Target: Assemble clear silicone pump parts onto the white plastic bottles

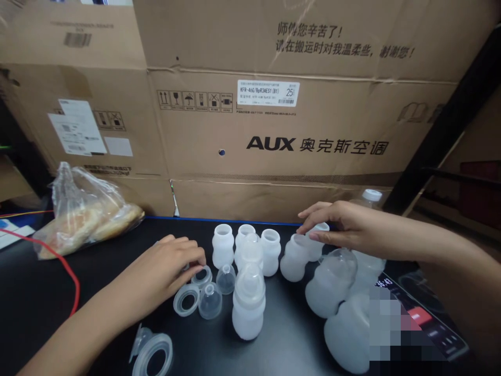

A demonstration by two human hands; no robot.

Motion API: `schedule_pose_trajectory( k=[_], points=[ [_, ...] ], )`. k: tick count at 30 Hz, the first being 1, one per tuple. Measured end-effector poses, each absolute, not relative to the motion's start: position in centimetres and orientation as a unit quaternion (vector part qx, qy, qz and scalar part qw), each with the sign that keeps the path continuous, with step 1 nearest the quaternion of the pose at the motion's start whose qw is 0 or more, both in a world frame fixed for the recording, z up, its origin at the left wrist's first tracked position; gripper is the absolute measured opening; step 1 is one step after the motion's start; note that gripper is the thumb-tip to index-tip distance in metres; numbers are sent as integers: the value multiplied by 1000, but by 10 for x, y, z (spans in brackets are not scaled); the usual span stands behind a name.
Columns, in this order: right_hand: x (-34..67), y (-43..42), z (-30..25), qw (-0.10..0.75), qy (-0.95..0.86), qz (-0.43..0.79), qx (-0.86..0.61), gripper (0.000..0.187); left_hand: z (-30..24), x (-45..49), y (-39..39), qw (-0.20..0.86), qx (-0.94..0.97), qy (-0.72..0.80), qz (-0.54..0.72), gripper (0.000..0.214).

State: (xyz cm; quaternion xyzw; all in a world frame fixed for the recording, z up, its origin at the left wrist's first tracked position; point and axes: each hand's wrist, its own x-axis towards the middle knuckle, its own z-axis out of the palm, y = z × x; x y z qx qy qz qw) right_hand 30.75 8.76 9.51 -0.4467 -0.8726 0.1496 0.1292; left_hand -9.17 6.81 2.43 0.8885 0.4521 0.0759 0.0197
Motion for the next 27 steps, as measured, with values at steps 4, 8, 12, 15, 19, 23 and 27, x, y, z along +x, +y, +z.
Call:
schedule_pose_trajectory(
  k=[4,8,12,15,19,23,27],
  points=[
    [305,90,95,121,-866,186,-448,36,22,-91,70,18,880,470,66,16],
    [304,93,95,107,-869,209,-435,33,14,-91,73,17,876,478,61,7],
    [301,96,93,95,-872,215,-429,27,6,-92,75,22,878,475,61,10],
    [299,97,93,81,-867,222,-439,29,2,-91,76,16,877,475,66,7],
    [298,95,94,69,-856,240,-452,27,2,-88,78,4,877,476,69,10],
    [297,93,97,68,-851,247,-458,29,5,-88,80,-25,872,480,88,13],
    [297,92,96,53,-849,261,-456,32,7,-91,82,-70,866,476,137,16]
  ],
)
